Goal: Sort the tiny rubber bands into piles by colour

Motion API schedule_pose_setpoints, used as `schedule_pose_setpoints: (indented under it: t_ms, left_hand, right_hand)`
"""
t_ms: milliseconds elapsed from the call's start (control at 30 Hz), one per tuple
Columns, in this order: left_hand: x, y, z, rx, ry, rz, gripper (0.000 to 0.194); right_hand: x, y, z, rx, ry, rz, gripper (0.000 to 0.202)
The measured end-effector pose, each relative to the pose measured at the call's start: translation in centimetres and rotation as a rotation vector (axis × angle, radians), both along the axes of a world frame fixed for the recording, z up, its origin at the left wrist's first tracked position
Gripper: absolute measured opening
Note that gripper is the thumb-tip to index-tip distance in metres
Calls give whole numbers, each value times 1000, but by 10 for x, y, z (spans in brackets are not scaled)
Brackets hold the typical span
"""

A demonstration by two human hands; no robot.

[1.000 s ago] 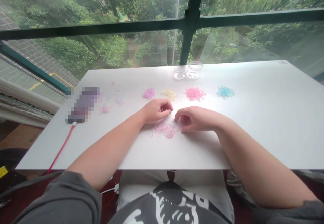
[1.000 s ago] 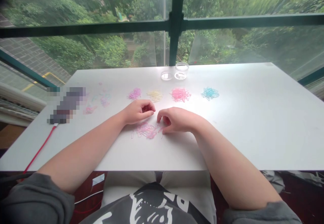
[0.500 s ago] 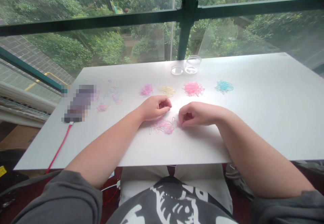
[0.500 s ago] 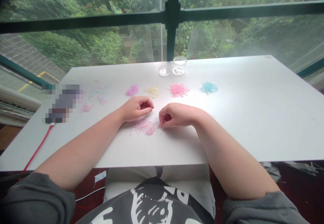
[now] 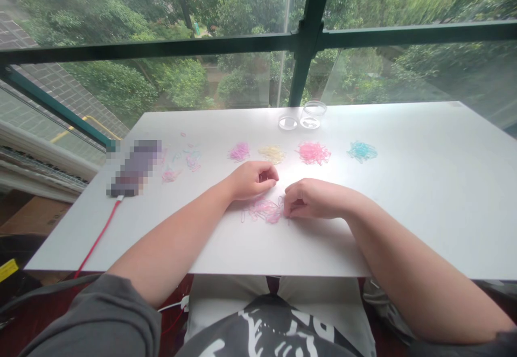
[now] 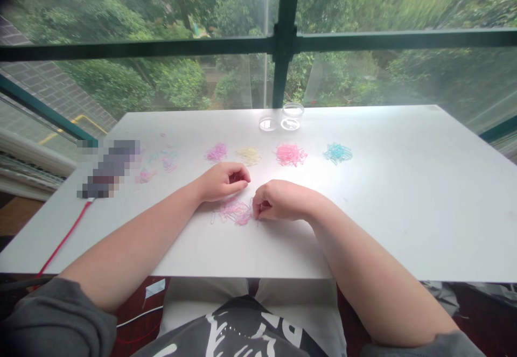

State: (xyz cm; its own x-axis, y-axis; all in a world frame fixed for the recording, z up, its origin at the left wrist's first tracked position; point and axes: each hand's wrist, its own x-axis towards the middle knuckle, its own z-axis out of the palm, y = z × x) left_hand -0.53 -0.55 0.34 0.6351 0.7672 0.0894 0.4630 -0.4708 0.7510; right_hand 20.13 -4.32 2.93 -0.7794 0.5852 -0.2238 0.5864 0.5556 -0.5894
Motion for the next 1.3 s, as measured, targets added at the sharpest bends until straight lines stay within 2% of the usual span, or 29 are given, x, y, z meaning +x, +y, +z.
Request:
schedule_pose_setpoints:
  t_ms: [233,433,600,800,967,1300]
  left_hand:
    - [0,0,1,-10,-9,3,13]
    - [0,0,1,3,-25,-18,13]
    - [-1,-2,2,0,-68,13,13]
    - [-4,-1,4,0,-85,-49,14]
    - [-2,-3,5,45,-120,-47,19]
    - [3,-5,1,60,-114,35,15]
  right_hand:
    - [-5,-6,4,39,-4,8,13]
    - [0,-2,8,-25,159,-109,10]
    - [1,5,0,34,270,-222,8]
    - [-2,9,-11,61,301,-326,7]
    - [-5,11,-15,111,340,-392,7]
    - [-10,11,-22,162,296,-429,5]
